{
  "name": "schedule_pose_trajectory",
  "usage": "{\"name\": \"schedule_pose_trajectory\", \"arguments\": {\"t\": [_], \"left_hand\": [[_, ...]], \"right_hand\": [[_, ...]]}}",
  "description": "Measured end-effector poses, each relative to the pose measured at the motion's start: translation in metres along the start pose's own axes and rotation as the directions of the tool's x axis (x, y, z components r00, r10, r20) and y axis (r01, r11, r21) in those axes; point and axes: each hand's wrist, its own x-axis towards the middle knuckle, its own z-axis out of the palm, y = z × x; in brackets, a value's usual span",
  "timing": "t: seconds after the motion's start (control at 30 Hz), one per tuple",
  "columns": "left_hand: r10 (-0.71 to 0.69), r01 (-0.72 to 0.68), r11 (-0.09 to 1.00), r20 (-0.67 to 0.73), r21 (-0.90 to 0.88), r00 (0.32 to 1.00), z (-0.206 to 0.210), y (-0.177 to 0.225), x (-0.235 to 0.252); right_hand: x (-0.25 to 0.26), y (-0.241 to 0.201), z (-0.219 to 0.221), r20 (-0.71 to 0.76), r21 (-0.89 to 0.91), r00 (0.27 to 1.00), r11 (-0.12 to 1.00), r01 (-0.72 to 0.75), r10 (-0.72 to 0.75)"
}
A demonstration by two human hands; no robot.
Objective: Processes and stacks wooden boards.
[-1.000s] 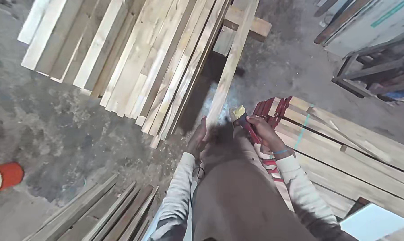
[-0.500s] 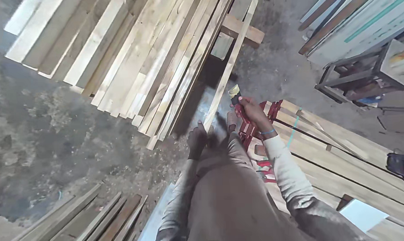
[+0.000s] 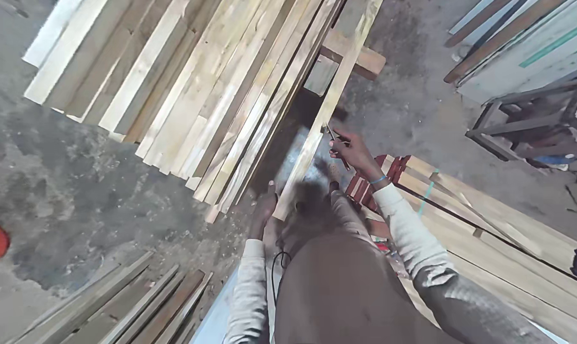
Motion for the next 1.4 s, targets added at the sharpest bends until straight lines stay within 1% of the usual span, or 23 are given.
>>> {"name": "schedule_pose_trajectory", "arguments": {"t": [0.13,0.2,0.3,0.37,0.47,0.5,0.57,0.63,0.7,0.73,0.77,0.8,0.83,0.9,0.97,1.0,1.03,1.1,1.17,1.2,1.27,1.33,1.4], "left_hand": [[-0.090,0.097,0.994,0.134,-0.050,0.987,0.008,0.004,-0.002],[-0.152,0.192,0.958,0.194,-0.212,0.969,0.020,-0.014,0.009],[-0.110,0.211,0.835,0.222,-0.509,0.969,0.025,-0.013,0.008],[-0.063,0.116,0.921,0.152,-0.372,0.986,0.022,-0.006,-0.009],[-0.029,0.030,0.999,0.015,-0.017,0.999,0.018,0.013,-0.025],[-0.046,0.047,0.998,0.026,-0.037,0.999,0.020,0.013,-0.024],[-0.102,0.156,0.956,0.214,-0.250,0.971,0.014,0.008,-0.008],[-0.105,0.283,0.850,0.385,-0.444,0.917,0.017,-0.007,0.010],[-0.107,0.304,0.828,0.401,-0.470,0.910,0.012,-0.003,0.021],[-0.105,0.292,0.837,0.389,-0.462,0.915,0.014,-0.006,0.019],[-0.116,0.288,0.849,0.376,-0.443,0.919,0.016,-0.009,0.016],[-0.127,0.290,0.857,0.371,-0.426,0.920,0.017,-0.009,0.016],[-0.136,0.293,0.860,0.366,-0.418,0.921,0.017,-0.009,0.018],[-0.150,0.301,0.853,0.354,-0.426,0.923,0.018,-0.008,0.021],[-0.152,0.313,0.837,0.360,-0.448,0.921,0.018,-0.011,0.015],[-0.141,0.306,0.826,0.351,-0.474,0.926,0.015,-0.009,0.018],[-0.143,0.297,0.817,0.325,-0.495,0.935,0.016,-0.008,0.016],[-0.174,0.233,0.849,0.166,-0.474,0.971,0.019,-0.008,0.008],[-0.178,0.162,0.883,0.006,-0.441,0.984,0.022,-0.008,-0.002],[-0.172,0.137,0.901,-0.049,-0.411,0.984,0.024,-0.008,-0.010],[-0.099,0.058,0.943,-0.110,-0.328,0.989,0.027,-0.012,-0.021],[0.026,-0.046,0.970,-0.086,-0.239,0.996,0.026,-0.018,-0.027],[0.109,-0.112,0.978,-0.025,-0.173,0.994,0.026,-0.020,-0.032]], "right_hand": [[-0.019,0.001,-0.005,0.011,0.028,0.997,0.997,-0.075,0.075],[-0.024,0.017,-0.004,0.024,0.055,0.997,0.996,-0.075,0.073],[-0.019,0.036,-0.006,0.052,0.101,0.998,0.994,-0.045,0.040],[-0.020,0.044,-0.007,0.062,0.083,0.997,0.996,-0.040,0.035],[-0.013,0.042,-0.002,0.048,-0.128,0.999,0.992,0.004,0.002],[-0.011,0.042,0.000,0.056,-0.219,0.998,0.975,0.043,-0.031],[-0.006,0.050,0.011,0.075,-0.327,0.987,0.931,0.161,-0.144],[0.001,0.071,0.023,0.108,-0.415,0.948,0.853,0.318,-0.300],[0.025,0.101,0.040,0.140,-0.480,0.862,0.729,0.489,-0.487],[0.036,0.130,0.054,0.127,-0.515,0.779,0.631,0.581,-0.614],[0.034,0.141,0.068,0.122,-0.541,0.752,0.591,0.598,-0.648],[0.020,0.118,0.075,0.161,-0.526,0.855,0.690,0.497,-0.493],[0.013,0.098,0.078,0.181,-0.506,0.916,0.765,0.399,-0.358],[0.010,0.086,0.065,0.228,-0.482,0.951,0.824,0.298,-0.211],[0.007,0.109,0.044,0.261,-0.542,0.959,0.806,0.240,-0.110],[0.013,0.119,0.033,0.207,-0.580,0.977,0.799,0.158,-0.043],[0.012,0.131,0.021,0.159,-0.616,0.986,0.775,0.140,-0.052],[0.005,0.150,0.001,0.085,-0.653,0.963,0.716,0.247,-0.255],[0.004,0.129,-0.008,0.022,-0.624,0.915,0.709,0.327,-0.403],[0.007,0.111,-0.007,-0.026,-0.601,0.914,0.737,0.310,-0.405],[0.031,0.074,0.002,-0.056,-0.529,0.970,0.831,0.171,-0.235],[0.070,0.062,0.014,0.039,-0.427,0.984,0.887,0.174,-0.174],[0.095,0.072,0.031,0.072,-0.414,0.972,0.880,0.234,-0.225]]}}
